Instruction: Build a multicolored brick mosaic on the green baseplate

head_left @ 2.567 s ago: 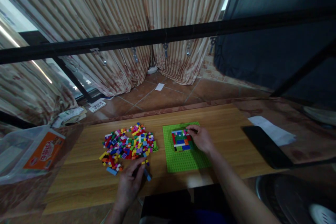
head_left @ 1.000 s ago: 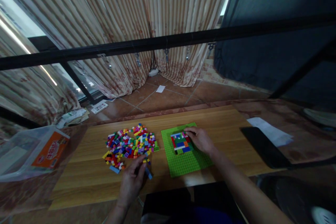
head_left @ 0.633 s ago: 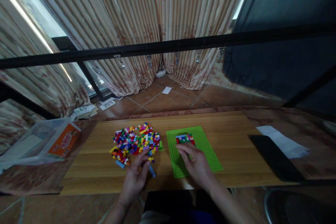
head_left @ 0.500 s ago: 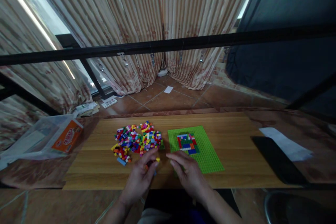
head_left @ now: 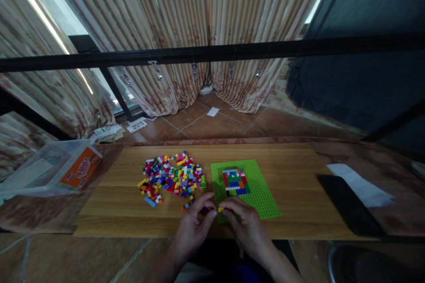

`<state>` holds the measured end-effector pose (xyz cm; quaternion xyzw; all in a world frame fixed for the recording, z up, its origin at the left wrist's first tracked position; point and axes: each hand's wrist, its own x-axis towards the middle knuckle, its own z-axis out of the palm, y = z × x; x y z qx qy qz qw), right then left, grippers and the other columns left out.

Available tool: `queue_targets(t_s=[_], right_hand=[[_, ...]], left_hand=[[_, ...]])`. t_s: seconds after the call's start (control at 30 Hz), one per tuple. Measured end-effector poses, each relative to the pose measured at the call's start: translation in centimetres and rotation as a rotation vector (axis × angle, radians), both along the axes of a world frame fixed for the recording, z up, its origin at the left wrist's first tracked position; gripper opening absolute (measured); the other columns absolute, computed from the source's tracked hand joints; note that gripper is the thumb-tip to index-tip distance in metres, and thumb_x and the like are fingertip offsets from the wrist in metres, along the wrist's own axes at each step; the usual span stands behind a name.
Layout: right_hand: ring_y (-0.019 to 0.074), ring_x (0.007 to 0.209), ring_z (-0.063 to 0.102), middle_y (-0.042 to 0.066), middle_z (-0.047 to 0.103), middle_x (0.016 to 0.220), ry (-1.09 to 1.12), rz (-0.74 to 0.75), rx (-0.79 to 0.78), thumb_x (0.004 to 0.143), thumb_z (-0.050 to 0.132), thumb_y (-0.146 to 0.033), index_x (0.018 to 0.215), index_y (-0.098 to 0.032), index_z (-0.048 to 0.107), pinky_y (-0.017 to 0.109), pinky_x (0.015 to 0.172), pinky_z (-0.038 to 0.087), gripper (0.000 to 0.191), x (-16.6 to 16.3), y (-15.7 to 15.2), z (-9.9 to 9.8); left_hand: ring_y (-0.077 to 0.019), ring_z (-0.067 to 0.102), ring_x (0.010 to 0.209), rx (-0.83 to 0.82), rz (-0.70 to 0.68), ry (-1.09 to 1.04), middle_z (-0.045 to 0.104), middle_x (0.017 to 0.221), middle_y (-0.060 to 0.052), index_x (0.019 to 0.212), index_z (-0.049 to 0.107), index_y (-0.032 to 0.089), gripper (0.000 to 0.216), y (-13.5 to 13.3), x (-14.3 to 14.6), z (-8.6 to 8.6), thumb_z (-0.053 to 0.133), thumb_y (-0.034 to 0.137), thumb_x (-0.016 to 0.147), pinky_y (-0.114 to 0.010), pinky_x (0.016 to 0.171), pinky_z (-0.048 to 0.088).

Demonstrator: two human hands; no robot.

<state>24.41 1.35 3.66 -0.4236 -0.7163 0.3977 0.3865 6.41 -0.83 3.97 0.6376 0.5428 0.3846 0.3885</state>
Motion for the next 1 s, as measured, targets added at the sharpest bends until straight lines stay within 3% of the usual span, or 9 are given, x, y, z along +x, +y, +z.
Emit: queue_targets(t_s=[0.17,0.27,0.4,0.53,1.0], right_hand=[[0.0224,0.091,0.065,0.006,0.071,0.097,0.0,-0.383,-0.003,0.087,0.055,-0.039,0.094,-0.024,0.07,0.036,0.08,0.051,0.023,4.1,3.2,-1.5],[0.0253,0.088,0.066,0.007,0.072,0.096,-0.025,-0.479,-0.024,0.084,0.057,-0.044,0.092,-0.023,0.071,0.04,0.081,0.051,0.027,6.1,5.6,-1.9],[0.0251,0.087,0.065,0.008,0.071,0.093,-0.045,-0.45,-0.001,0.081,0.059,-0.043,0.089,-0.021,0.072,0.041,0.081,0.051,0.027,6.6,8.0,-2.3],[0.0227,0.086,0.064,0.008,0.07,0.091,-0.038,-0.403,0.013,0.081,0.059,-0.043,0.088,-0.02,0.072,0.039,0.08,0.05,0.028,6.0,9.1,-2.8],[0.0216,0.084,0.065,0.007,0.072,0.09,0.082,-0.389,-0.125,0.075,0.065,-0.043,0.087,-0.02,0.073,0.039,0.081,0.052,0.027,5.5,10.0,-4.3]], left_hand=[[-0.0162,0.066,0.084,0.175,0.151,0.282,0.068,0.098,-0.004,0.12,0.055,0.024,0.034,-0.6,-1.8,-2.0,0.054,0.03,0.087,-0.03,0.077,0.055],[-0.0187,0.067,0.089,0.267,0.21,0.418,0.067,0.103,-0.006,0.12,0.055,0.023,0.036,-1.3,-3.3,-3.2,0.058,0.032,0.085,-0.033,0.08,0.056],[-0.0237,0.064,0.102,0.351,0.196,0.519,0.065,0.111,-0.009,0.122,0.055,0.023,0.044,-1.7,-4.2,-3.5,0.064,0.035,0.08,-0.038,0.086,0.056],[-0.0241,0.063,0.104,0.331,0.182,0.532,0.064,0.113,-0.009,0.122,0.055,0.023,0.044,-1.7,-4.3,-3.5,0.063,0.035,0.081,-0.039,0.087,0.056],[-0.023,0.061,0.107,0.286,0.162,0.51,0.063,0.114,-0.009,0.121,0.055,0.024,0.04,-1.6,-4.3,-4.2,0.062,0.031,0.083,-0.039,0.091,0.054]])
